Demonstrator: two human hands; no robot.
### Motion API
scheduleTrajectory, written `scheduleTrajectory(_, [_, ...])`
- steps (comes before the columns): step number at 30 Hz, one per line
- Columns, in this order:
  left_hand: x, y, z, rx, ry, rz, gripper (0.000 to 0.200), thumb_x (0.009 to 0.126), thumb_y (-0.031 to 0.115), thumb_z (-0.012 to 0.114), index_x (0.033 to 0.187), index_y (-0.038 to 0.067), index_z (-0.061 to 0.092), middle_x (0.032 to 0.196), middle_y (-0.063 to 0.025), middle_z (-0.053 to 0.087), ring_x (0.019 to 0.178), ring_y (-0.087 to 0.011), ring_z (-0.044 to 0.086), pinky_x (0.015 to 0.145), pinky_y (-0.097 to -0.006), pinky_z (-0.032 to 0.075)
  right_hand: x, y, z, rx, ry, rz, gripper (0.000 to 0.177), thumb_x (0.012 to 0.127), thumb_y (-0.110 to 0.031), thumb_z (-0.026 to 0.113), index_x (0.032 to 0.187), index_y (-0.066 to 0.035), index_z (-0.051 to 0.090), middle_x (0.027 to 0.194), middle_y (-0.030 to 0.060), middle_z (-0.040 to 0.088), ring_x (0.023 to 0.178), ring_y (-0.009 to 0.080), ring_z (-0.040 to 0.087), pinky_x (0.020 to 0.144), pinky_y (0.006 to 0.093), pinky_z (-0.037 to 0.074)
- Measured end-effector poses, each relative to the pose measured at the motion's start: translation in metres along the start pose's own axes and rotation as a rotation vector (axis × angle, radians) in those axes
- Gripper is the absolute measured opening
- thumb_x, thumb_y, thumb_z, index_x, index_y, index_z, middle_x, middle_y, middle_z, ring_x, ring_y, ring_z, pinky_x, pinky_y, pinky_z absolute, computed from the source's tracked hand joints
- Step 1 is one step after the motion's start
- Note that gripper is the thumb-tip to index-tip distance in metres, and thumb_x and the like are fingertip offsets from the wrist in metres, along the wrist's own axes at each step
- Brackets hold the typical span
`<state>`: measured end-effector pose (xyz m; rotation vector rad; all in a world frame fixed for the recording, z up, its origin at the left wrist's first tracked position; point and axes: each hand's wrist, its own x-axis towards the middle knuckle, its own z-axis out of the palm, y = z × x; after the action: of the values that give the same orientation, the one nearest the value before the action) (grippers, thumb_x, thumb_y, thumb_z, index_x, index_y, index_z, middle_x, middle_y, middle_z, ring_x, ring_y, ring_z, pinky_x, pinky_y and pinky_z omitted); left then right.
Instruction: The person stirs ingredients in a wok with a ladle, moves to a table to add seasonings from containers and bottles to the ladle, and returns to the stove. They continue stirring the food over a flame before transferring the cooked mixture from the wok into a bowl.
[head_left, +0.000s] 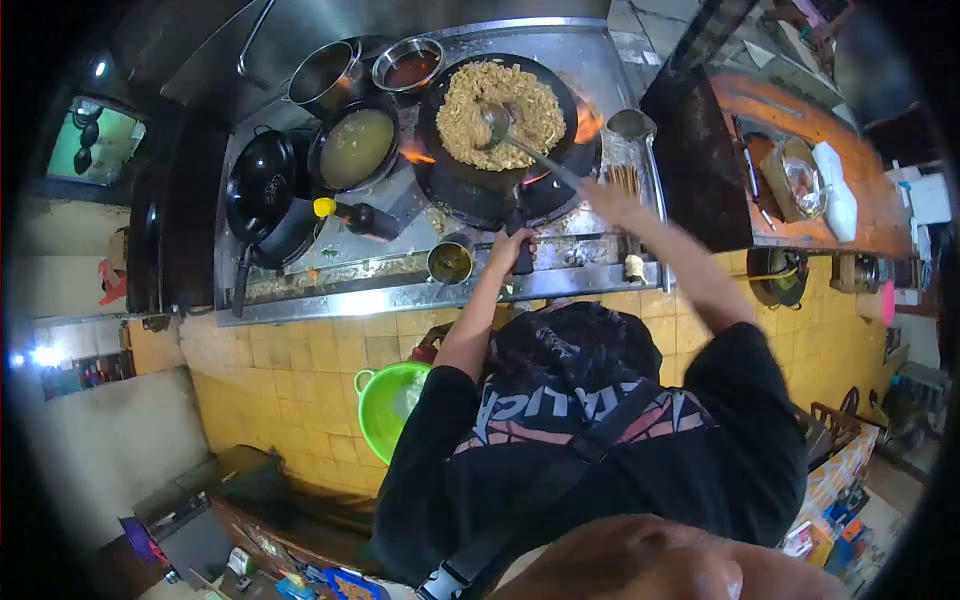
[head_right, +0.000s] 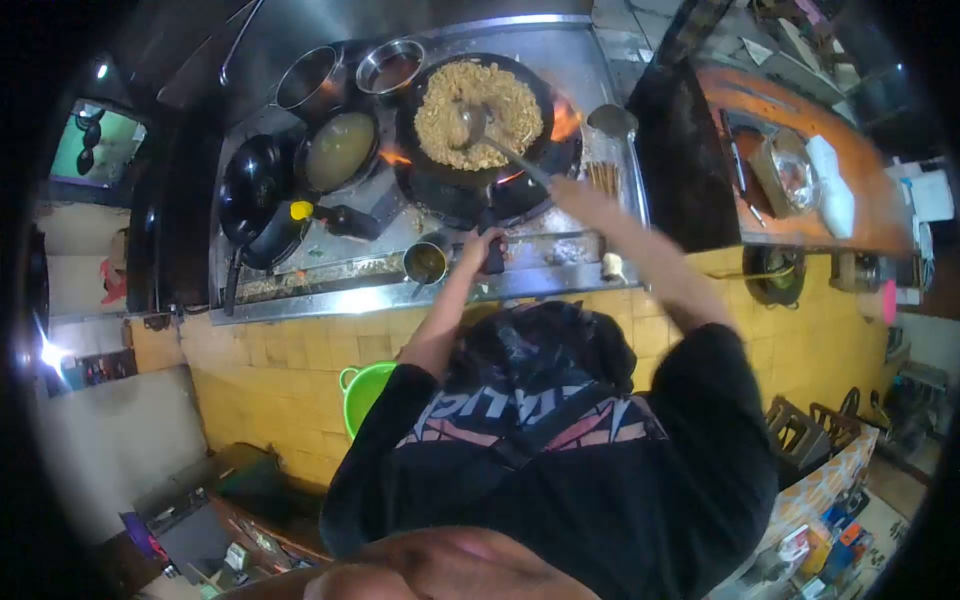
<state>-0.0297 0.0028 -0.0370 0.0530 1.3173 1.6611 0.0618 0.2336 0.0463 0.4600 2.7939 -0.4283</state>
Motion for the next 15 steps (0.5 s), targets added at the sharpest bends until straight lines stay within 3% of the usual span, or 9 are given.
scheduleTrajectory(1, [-0.001,-0.004,-0.003,0.0,-0.018,-0.02,0.012,0.082,0.01,0.057,0.078,-0.001,0.053,0.064,-0.0085,0.056,0.051,-0.0164,0.055,0.047,-0.0314,0.049,-0.005,0.031,-0.028,-0.108,-0.079,-0.114,0.033,0.096,-0.028,0.037,0.112,-0.004,0.052,0.087,0.0213,0.064,0.084,0.0411,0.063,0.078,0.0477,0.049])
scheduleTrajectory(2, [0.002,-0.004,-0.002,-0.01,-0.035,-0.026,0.013,0.082,0.011,0.056,0.076,-0.001,0.054,0.063,-0.0083,0.056,0.051,-0.0163,0.055,0.048,-0.0311,0.049,-0.015,0.037,-0.064,0.034,-0.12,-0.03,0.029,0.095,-0.026,0.037,0.11,-0.007,0.053,0.088,0.0201,0.064,0.083,0.0401,0.063,0.074,0.0479,0.051])
scheduleTrajectory(3, [0.004,0.002,0.003,-0.022,-0.052,-0.026,0.015,0.082,0.012,0.056,0.074,0.0,0.054,0.062,-0.0081,0.056,0.05,-0.0162,0.056,0.048,-0.0307,0.05,-0.022,0.035,-0.083,-0.248,-0.008,-0.099,0.025,0.094,-0.025,0.042,0.098,-0.005,0.056,0.084,0.0128,0.062,0.08,0.0352,0.063,0.067,0.0433,0.051])
scheduleTrajectory(6, [0.01,0.009,0.004,-0.012,-0.062,-0.1,0.017,0.082,0.014,0.057,0.071,0.001,0.056,0.06,-0.007,0.056,0.051,-0.0165,0.056,0.048,-0.0317,0.049,0.01,0.021,-0.01,-0.324,0.241,0.04,0.025,0.095,-0.024,0.041,0.093,-0.004,0.057,0.081,0.0128,0.062,0.074,0.0343,0.064,0.062,0.0441,0.051])
scheduleTrajectory(9, [-0.011,0.025,0.029,-0.01,0.004,-0.268,0.019,0.082,0.017,0.057,0.07,0.002,0.057,0.06,-0.0074,0.057,0.05,-0.0172,0.054,0.049,-0.0326,0.048,0.003,-0.005,0.026,-0.295,0.19,-0.144,0.022,0.095,-0.022,0.041,0.097,-0.005,0.054,0.077,0.015,0.061,0.064,0.0325,0.063,0.053,0.0455,0.05])
scheduleTrajectory(11, [-0.05,0.051,0.078,-0.226,0.194,-0.169,0.017,0.086,0.02,0.058,0.077,0.007,0.052,0.062,-0.0045,0.052,0.054,-0.0173,0.053,0.051,-0.0322,0.047,-0.044,-0.001,-0.032,0.071,0.118,-0.155,0.02,0.093,-0.022,0.043,0.105,-0.008,0.051,0.074,0.0157,0.062,0.057,0.0308,0.063,0.046,0.0442,0.049])
scheduleTrajectory(12, [-0.074,0.074,0.091,-0.225,0.202,-0.168,0.017,0.086,0.02,0.058,0.077,0.007,0.052,0.062,-0.0045,0.052,0.054,-0.0173,0.053,0.051,-0.0322,0.047,-0.074,-0.01,-0.075,-0.092,0.076,-0.091,0.028,0.093,-0.027,0.044,0.117,-0.012,0.046,0.07,0.0168,0.062,0.059,0.0335,0.063,0.05,0.0454,0.05])
scheduleTrajectory(13, [-0.101,0.099,0.104,-0.411,0.005,-0.236,0.017,0.086,0.019,0.058,0.077,0.006,0.05,0.065,-0.0051,0.052,0.058,-0.0171,0.053,0.055,-0.0316,0.048,-0.101,-0.018,-0.108,-0.262,0.035,-0.031,0.04,0.093,-0.031,0.045,0.13,-0.016,0.041,0.066,0.0179,0.061,0.061,0.0361,0.063,0.054,0.0466,0.051])
scheduleTrajectory(15, [-0.135,0.135,0.116,-0.715,-0.225,-0.42,0.021,0.088,0.018,0.057,0.078,0.003,0.047,0.07,-0.0058,0.05,0.065,-0.0154,0.053,0.062,-0.0287,0.048,-0.13,-0.029,-0.122,-0.31,0.045,-0.051,0.037,0.091,-0.024,0.046,0.126,-0.014,0.044,0.067,0.0165,0.062,0.06,0.0342,0.063,0.051,0.0446,0.051])
